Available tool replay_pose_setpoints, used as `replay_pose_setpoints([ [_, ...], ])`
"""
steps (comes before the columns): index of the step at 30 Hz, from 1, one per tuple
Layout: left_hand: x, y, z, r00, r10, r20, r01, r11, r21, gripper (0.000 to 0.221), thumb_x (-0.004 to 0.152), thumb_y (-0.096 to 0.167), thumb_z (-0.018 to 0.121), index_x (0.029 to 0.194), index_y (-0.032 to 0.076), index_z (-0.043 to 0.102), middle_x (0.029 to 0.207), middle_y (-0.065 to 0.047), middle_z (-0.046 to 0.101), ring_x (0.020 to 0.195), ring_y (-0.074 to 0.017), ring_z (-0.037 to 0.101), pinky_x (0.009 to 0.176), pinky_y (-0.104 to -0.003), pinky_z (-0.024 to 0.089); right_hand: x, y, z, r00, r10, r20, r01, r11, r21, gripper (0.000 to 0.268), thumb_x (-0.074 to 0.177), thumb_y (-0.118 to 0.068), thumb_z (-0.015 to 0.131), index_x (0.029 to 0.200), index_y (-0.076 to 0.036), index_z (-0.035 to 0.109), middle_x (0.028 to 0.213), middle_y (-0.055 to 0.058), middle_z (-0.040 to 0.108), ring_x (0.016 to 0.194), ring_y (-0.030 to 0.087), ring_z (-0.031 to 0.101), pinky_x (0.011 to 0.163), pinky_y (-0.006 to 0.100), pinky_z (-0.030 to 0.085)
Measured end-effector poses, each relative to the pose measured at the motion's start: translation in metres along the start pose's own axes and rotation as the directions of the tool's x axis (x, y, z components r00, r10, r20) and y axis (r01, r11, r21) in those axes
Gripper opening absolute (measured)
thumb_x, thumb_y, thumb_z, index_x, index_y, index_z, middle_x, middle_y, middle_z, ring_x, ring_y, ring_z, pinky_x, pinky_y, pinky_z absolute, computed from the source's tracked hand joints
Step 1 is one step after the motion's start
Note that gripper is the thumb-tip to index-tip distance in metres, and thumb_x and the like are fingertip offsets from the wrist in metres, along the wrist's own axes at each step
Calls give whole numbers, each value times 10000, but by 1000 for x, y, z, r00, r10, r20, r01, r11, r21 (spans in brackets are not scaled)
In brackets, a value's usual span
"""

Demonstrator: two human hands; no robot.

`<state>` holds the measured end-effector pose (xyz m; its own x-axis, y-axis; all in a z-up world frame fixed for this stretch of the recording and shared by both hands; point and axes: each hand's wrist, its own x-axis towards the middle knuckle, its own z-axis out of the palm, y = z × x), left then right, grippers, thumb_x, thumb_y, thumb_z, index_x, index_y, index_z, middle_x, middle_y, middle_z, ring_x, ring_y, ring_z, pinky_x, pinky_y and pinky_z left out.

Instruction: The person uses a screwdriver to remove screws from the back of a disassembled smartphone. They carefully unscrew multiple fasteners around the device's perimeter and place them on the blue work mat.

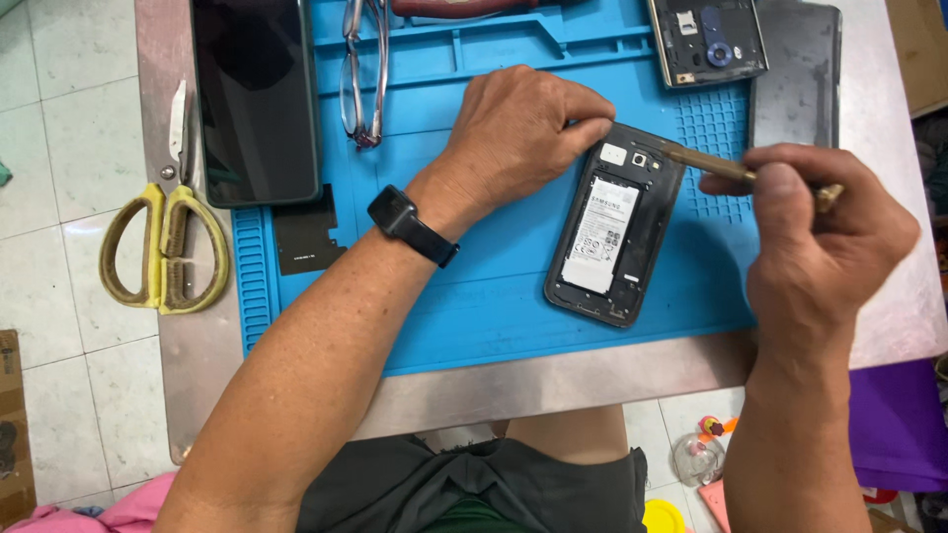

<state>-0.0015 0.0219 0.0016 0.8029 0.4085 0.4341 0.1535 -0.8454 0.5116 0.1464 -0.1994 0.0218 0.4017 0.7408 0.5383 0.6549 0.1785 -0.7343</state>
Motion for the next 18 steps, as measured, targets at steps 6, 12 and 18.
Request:
replay_pose_setpoints([
  [6,0,-9,7,999,36,-18,-36,999,29,206,943,233,651,977,270,850,856,93,828,791,-237,736,605,-437,490,-4,7,-6,1000,-10,-10,9,987,-160,159,1220,53,611,1252,163,721,1145,262,732,1026,334,723,890,390,587],
  [12,0,-9,3,999,40,31,-40,999,-2,215,961,205,645,990,278,844,850,111,823,759,-208,718,607,-418,485,-4,1,-2,1000,17,16,-15,994,-108,182,1218,2,591,1258,140,702,1152,284,714,1066,424,803,883,387,615],
  [18,2,-14,7,999,27,37,-28,999,36,354,898,201,544,1054,305,845,1017,94,842,924,-293,751,692,-494,515,-9,10,-4,1000,3,14,0,983,-183,173,1192,17,618,1272,117,735,1163,253,735,1048,314,703,920,385,531],
])
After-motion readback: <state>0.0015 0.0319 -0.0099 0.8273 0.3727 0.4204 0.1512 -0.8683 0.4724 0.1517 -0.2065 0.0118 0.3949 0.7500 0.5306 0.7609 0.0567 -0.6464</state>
